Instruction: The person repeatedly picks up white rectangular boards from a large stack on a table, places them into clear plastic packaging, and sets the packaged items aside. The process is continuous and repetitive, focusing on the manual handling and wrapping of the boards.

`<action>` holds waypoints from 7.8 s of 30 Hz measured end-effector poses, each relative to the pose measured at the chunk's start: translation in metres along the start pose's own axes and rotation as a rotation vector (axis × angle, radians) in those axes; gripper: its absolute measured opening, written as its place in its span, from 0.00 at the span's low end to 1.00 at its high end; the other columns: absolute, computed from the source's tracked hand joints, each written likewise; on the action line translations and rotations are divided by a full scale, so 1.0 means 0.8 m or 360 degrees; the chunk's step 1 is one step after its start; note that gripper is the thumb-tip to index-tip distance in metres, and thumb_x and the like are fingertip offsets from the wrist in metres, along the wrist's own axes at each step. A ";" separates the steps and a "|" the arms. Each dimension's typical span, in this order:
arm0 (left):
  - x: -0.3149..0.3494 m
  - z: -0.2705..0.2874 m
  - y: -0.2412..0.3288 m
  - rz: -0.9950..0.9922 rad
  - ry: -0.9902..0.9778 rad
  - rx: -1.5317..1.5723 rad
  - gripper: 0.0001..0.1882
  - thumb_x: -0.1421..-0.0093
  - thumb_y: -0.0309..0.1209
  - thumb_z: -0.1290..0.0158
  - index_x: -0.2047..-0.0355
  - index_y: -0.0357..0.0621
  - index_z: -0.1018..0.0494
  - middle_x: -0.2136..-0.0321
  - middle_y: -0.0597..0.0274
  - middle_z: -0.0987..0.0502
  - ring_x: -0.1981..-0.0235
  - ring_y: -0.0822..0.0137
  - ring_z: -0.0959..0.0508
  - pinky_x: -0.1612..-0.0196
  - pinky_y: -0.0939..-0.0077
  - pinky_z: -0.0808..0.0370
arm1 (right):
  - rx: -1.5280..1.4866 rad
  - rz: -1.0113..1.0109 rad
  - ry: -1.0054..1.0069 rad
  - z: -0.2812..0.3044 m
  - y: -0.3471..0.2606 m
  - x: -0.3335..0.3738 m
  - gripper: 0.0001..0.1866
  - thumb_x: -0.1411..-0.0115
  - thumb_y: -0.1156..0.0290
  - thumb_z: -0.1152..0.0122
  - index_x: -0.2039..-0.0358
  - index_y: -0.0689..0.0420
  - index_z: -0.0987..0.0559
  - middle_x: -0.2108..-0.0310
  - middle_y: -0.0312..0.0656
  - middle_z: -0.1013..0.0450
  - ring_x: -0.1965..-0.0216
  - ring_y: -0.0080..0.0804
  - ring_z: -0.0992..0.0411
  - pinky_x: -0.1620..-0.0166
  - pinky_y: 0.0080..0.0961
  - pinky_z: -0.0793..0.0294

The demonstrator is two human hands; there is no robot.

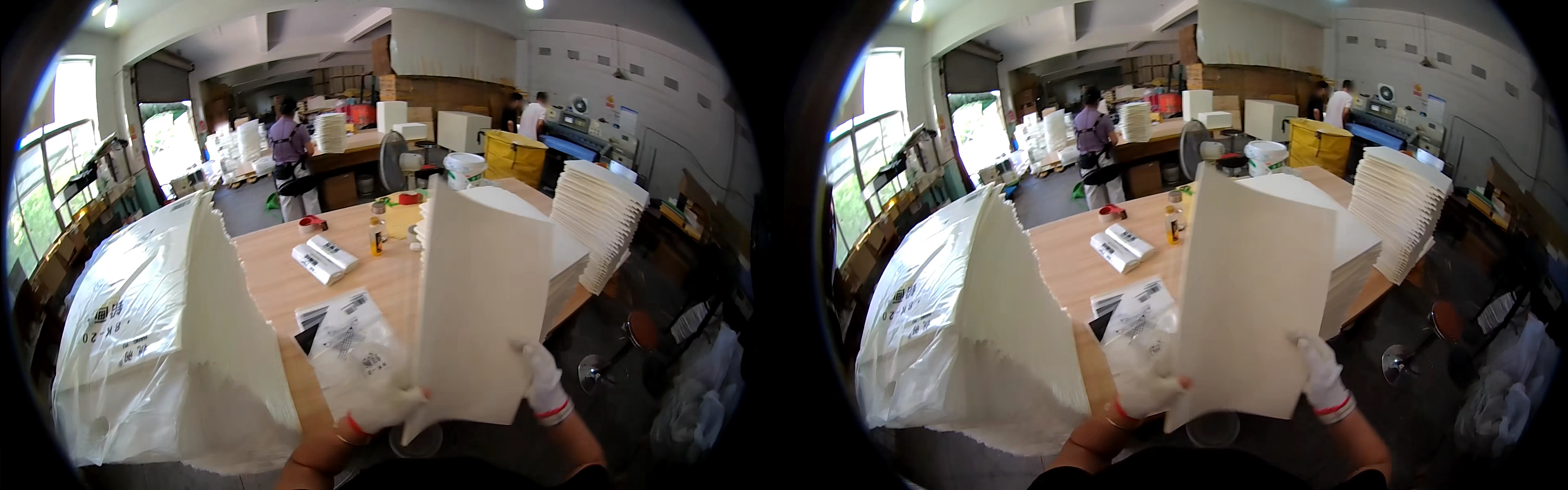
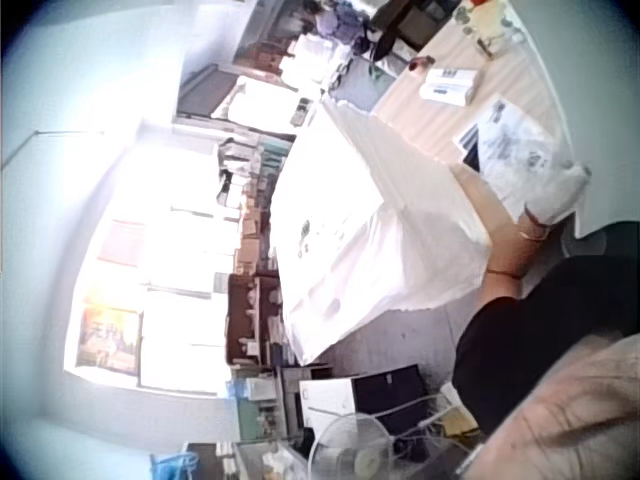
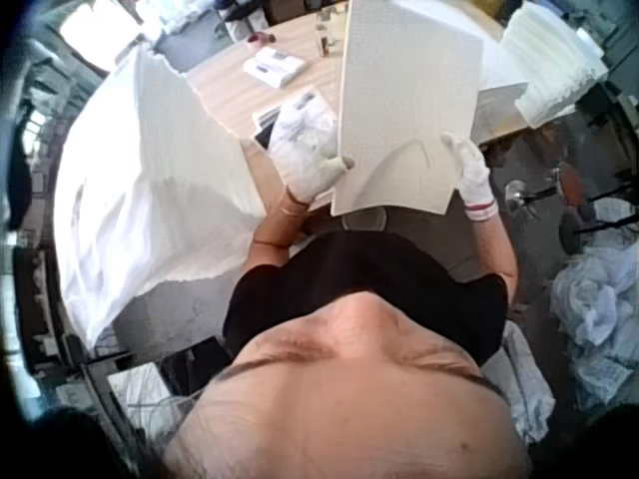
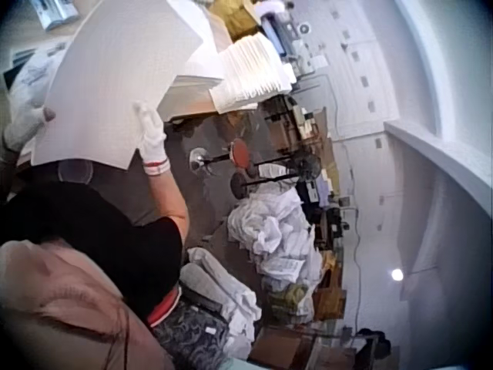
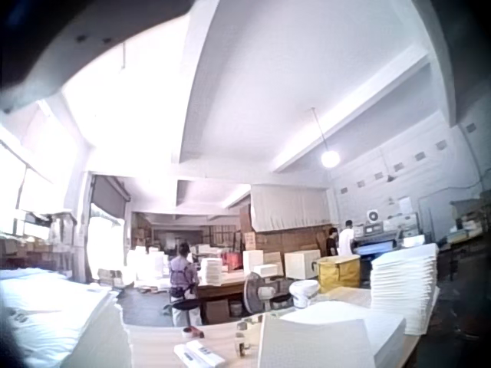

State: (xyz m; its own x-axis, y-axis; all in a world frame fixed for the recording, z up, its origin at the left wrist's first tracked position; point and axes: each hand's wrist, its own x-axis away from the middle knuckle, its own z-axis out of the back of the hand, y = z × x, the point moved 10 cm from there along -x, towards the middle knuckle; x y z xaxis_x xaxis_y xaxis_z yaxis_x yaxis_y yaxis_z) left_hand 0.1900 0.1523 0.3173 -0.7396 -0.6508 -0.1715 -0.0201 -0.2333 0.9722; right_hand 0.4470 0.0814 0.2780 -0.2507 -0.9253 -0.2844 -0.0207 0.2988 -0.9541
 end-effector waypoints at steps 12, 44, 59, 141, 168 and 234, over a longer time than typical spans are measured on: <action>0.000 0.003 -0.061 -0.0718 0.0321 -0.1171 0.41 0.56 0.28 0.34 0.38 0.39 0.33 0.38 0.35 0.34 0.42 0.34 0.29 0.41 0.51 0.28 | 0.0706 0.0504 0.0307 -0.085 0.065 0.053 0.11 0.43 0.78 0.38 0.59 0.63 0.19 0.54 0.54 0.25 0.56 0.50 0.24 0.52 0.39 0.24; 0.076 0.150 -0.375 -0.0218 0.1024 -0.2433 0.26 0.38 0.34 0.46 0.40 0.44 0.30 0.56 0.50 0.22 0.54 0.52 0.22 0.54 0.58 0.24 | 0.1982 -0.0463 -0.0386 -0.129 0.458 -0.150 0.16 0.31 0.56 0.55 0.55 0.54 0.29 0.63 0.59 0.20 0.60 0.64 0.21 0.59 0.60 0.25; 0.266 0.060 -0.433 0.0849 0.0842 -0.0899 0.08 0.38 0.22 0.48 0.58 0.39 0.30 0.63 0.51 0.26 0.68 0.56 0.25 0.64 0.58 0.27 | 0.1609 -0.0489 -0.1097 -0.094 0.356 0.110 0.25 0.32 0.56 0.51 0.40 0.56 0.29 0.61 0.59 0.22 0.61 0.58 0.22 0.61 0.53 0.24; 0.040 0.101 -0.453 0.0865 0.0408 -0.0541 0.08 0.36 0.33 0.44 0.67 0.41 0.22 0.72 0.58 0.20 0.68 0.62 0.19 0.64 0.66 0.23 | 0.0494 -0.0828 -0.0367 -0.225 0.420 -0.001 0.17 0.39 0.55 0.37 0.61 0.57 0.16 0.71 0.40 0.23 0.70 0.30 0.24 0.66 0.31 0.26; -0.054 0.171 -0.209 -0.0138 0.0817 -0.1638 0.23 0.44 0.31 0.35 0.50 0.38 0.27 0.55 0.44 0.21 0.57 0.46 0.19 0.55 0.55 0.22 | 0.0778 0.0110 -0.1004 -0.275 0.248 -0.073 0.20 0.40 0.62 0.35 0.50 0.59 0.20 0.56 0.50 0.21 0.54 0.50 0.23 0.49 0.41 0.24; -0.007 0.026 -0.276 -0.0198 0.0633 -0.1480 0.22 0.45 0.29 0.41 0.49 0.38 0.26 0.62 0.49 0.20 0.59 0.48 0.22 0.53 0.56 0.24 | 0.1550 -0.0355 -0.0588 -0.174 0.320 -0.039 0.27 0.37 0.55 0.40 0.43 0.59 0.27 0.52 0.53 0.24 0.50 0.47 0.24 0.46 0.43 0.26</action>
State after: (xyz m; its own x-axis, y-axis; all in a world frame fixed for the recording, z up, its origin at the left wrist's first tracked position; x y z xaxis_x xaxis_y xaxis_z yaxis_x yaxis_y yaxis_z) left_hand 0.1845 0.2225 0.1065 -0.4875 -0.7370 -0.4682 0.5742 -0.6746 0.4639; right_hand 0.3149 0.2194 0.0558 -0.0240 -0.9984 0.0513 0.7943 -0.0502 -0.6055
